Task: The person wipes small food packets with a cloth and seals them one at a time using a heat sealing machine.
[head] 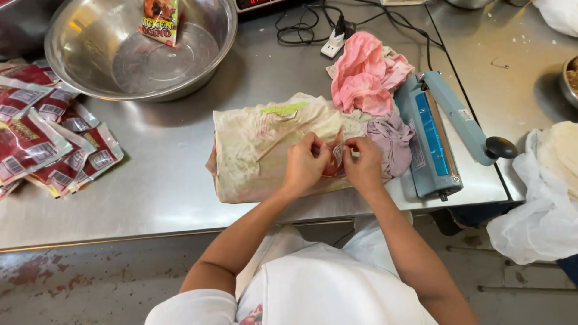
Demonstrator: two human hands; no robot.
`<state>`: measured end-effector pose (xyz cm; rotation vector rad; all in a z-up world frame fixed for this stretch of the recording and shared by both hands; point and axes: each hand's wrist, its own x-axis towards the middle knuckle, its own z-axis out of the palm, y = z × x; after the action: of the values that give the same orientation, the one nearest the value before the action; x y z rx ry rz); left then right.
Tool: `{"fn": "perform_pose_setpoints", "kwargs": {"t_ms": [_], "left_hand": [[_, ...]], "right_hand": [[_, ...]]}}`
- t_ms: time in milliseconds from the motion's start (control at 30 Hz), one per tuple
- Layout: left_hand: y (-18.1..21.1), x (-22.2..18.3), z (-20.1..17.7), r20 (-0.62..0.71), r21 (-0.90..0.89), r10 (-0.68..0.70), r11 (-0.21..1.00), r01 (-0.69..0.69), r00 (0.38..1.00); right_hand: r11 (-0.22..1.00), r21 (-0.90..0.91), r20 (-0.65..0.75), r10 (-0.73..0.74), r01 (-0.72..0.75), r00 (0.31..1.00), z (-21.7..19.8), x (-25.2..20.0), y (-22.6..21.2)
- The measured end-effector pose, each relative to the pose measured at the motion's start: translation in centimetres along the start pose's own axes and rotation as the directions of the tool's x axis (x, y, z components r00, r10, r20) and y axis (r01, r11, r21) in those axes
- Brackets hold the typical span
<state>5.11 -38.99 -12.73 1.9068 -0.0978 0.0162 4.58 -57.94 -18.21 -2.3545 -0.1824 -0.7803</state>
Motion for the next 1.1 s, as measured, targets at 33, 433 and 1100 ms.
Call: {"fn": "perform_pose_setpoints", "kwargs": {"t_ms": [33, 433, 1100], "left_hand": [[-0.2, -0.6, 0.0, -0.006, -0.009, -0.025, 1.0, 0.025, 1.0], [-2.1, -2.5, -3.5, -0.05, -0.067, 0.137, 0.988, -0.14, 0.989], [-8.4, 0.8, -1.2, -0.001, -0.289, 0.222, 0.933, -0.213, 0.975]], "right_hand": [[1.0, 0.018, 0.007, 0.025, -0.025, 1.0, 0.3, -0.4, 0.2], [0.906, 0.31, 0.039, 0.291, -0.289, 0.956, -2.8, -3.7, -1.0], [0.841, 0.448, 0.022, 0.33, -0.304, 0.944, -2.6, -3.8, 2.2]]}}
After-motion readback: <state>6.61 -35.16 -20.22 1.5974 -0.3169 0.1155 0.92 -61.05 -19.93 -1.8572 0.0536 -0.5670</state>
